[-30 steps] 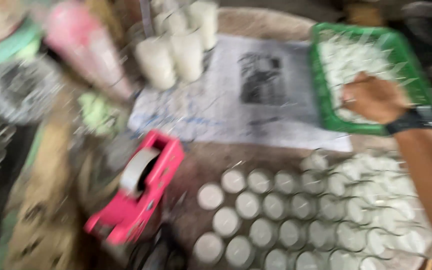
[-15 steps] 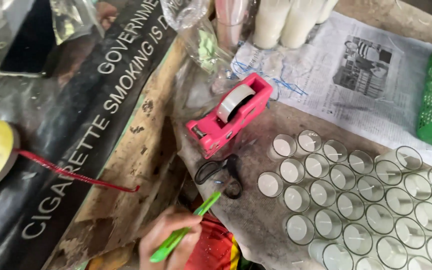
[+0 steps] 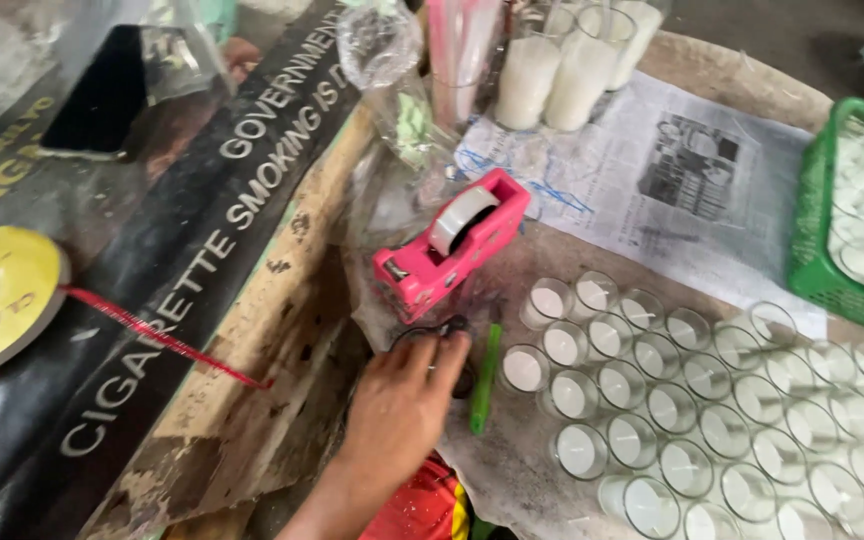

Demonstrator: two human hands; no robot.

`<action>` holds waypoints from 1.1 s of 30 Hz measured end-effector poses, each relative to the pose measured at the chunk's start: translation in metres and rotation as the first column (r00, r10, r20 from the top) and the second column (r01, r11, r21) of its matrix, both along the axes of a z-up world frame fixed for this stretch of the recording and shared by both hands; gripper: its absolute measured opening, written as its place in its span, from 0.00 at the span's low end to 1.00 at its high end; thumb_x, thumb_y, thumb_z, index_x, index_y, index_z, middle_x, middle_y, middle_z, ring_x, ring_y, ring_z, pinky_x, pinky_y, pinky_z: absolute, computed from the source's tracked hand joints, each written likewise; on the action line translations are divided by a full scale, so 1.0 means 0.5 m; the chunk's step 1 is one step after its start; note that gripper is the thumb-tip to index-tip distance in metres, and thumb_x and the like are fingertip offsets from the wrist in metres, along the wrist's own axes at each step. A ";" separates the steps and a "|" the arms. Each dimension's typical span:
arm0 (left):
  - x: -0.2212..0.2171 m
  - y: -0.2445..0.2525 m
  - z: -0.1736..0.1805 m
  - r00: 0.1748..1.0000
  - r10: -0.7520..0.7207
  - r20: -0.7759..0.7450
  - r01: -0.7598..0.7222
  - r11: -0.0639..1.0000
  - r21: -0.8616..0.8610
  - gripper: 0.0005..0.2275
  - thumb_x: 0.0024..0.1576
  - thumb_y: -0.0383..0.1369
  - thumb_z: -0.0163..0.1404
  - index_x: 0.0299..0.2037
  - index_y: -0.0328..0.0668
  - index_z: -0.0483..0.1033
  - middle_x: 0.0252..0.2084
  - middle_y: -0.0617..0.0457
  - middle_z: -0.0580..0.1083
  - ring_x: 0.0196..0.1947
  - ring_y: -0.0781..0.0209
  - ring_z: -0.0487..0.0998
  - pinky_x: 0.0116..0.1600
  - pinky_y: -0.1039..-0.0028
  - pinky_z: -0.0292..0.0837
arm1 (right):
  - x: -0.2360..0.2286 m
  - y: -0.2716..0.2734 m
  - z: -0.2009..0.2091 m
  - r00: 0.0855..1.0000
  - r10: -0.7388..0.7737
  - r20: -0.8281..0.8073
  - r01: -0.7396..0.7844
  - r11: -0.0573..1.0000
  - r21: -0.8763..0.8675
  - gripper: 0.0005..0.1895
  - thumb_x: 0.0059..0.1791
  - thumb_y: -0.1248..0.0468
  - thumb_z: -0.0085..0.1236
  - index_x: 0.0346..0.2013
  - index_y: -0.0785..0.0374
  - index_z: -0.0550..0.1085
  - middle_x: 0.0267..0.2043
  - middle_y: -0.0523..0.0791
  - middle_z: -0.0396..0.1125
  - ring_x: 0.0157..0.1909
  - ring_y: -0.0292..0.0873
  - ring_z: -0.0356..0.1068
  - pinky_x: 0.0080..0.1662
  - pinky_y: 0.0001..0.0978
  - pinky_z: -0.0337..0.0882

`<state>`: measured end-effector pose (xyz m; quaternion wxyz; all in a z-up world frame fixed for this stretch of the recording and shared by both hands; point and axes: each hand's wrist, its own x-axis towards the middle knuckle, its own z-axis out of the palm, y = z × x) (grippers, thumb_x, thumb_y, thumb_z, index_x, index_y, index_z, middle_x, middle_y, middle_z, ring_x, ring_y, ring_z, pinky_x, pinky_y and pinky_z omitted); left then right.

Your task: Trimming wicks and organizing small glass candle jars on a production table.

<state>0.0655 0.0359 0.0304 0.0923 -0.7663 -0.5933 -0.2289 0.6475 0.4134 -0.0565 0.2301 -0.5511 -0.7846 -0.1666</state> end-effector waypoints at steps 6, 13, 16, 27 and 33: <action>0.019 0.034 -0.041 0.898 0.280 -0.338 -0.272 0.960 0.072 0.19 0.40 0.42 0.48 0.42 0.51 0.67 0.26 0.57 0.66 0.26 0.60 0.70 0.27 0.72 0.65 | -0.161 -0.174 0.209 0.882 -0.462 0.092 0.469 0.879 -0.088 0.07 0.48 0.55 0.44 0.34 0.50 0.70 0.29 0.48 0.68 0.30 0.54 0.67 0.29 0.43 0.64; 0.020 0.067 -0.073 0.903 0.198 -0.381 -0.345 0.862 -0.371 0.22 0.47 0.36 0.36 0.54 0.50 0.55 0.38 0.45 0.68 0.28 0.50 0.73 0.27 0.65 0.72 | -0.251 -0.293 0.325 0.480 -0.188 -0.857 0.074 0.982 -0.174 0.03 0.49 0.67 0.45 0.31 0.60 0.66 0.35 0.41 0.64 0.33 0.33 0.67 0.32 0.22 0.73; 0.032 0.076 -0.062 0.904 0.163 -0.396 -0.336 0.843 -0.420 0.29 0.45 0.47 0.45 0.55 0.48 0.51 0.43 0.43 0.64 0.33 0.50 0.73 0.32 0.65 0.72 | -0.312 -0.368 0.396 -0.329 -0.222 -0.918 -0.077 0.975 -0.208 0.08 0.46 0.72 0.41 0.25 0.57 0.65 0.36 0.47 0.68 0.40 0.45 0.74 0.45 0.37 0.78; 0.009 0.076 0.001 0.964 0.251 -0.089 -0.250 0.734 -0.632 0.16 0.50 0.30 0.38 0.50 0.44 0.56 0.44 0.43 0.66 0.42 0.46 0.69 0.42 0.59 0.66 | -0.527 -0.552 0.499 -0.784 -0.207 -0.586 -0.335 0.935 0.117 0.31 0.34 0.58 0.50 0.47 0.66 0.53 0.46 0.54 0.53 0.38 0.50 0.65 0.33 0.33 0.73; -0.013 -0.060 0.100 0.767 0.356 0.534 0.244 0.607 -0.756 0.26 0.47 0.35 0.42 0.58 0.51 0.51 0.58 0.55 0.59 0.39 0.60 0.69 0.46 0.65 0.61 | -0.581 -0.661 0.475 0.081 0.015 -0.997 -0.739 0.672 -0.050 0.17 0.45 0.56 0.42 0.47 0.56 0.60 0.40 0.43 0.63 0.37 0.40 0.66 0.33 0.22 0.67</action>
